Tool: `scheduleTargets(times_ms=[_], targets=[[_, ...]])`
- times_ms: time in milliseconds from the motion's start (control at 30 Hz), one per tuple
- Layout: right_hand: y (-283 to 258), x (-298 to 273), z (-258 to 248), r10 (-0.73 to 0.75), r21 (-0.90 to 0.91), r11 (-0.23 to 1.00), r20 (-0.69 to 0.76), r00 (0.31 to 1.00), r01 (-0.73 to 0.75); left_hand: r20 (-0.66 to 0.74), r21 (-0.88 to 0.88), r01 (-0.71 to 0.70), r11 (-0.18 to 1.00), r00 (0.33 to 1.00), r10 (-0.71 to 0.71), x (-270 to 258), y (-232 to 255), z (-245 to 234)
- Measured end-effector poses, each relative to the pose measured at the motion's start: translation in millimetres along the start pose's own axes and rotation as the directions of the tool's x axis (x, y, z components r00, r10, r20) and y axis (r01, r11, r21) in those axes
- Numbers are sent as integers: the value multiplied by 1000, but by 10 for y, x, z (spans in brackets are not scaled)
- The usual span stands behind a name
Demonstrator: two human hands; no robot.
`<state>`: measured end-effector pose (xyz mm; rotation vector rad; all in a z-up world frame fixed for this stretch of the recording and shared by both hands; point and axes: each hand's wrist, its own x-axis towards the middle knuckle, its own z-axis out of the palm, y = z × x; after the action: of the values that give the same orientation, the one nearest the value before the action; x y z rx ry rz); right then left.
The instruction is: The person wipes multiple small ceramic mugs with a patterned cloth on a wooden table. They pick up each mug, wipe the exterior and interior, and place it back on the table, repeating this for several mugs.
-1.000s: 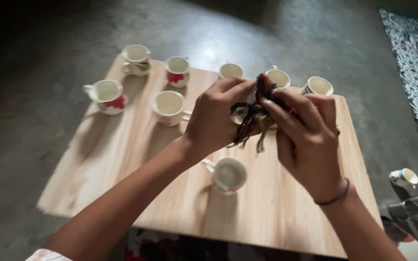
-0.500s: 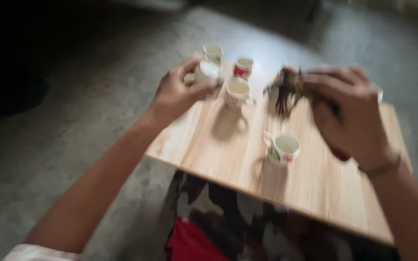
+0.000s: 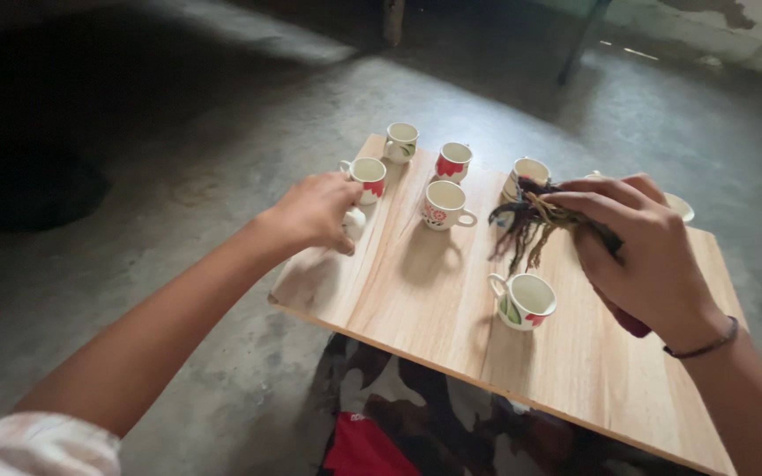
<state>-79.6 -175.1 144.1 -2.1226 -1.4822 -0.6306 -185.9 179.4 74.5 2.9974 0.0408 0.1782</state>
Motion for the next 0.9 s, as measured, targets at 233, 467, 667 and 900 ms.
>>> scheduleTargets(times_ms=[233, 467, 667, 900], targets=[[-47, -45, 34, 20, 28, 999, 25, 999, -21, 92, -80, 116, 990, 990, -109, 130, -131, 41], [-36, -105, 70, -6, 10, 1000, 37, 999, 5, 63, -138, 122, 983, 991, -114, 86, -129, 104], [120, -119, 94, 16, -15, 1000, 4, 1000, -16, 22, -139, 73, 988, 997, -71, 19, -74, 75], [393, -284, -12, 113, -36, 993, -26, 993, -114, -68, 107, 43, 993, 997, -36, 179, 185, 49]])
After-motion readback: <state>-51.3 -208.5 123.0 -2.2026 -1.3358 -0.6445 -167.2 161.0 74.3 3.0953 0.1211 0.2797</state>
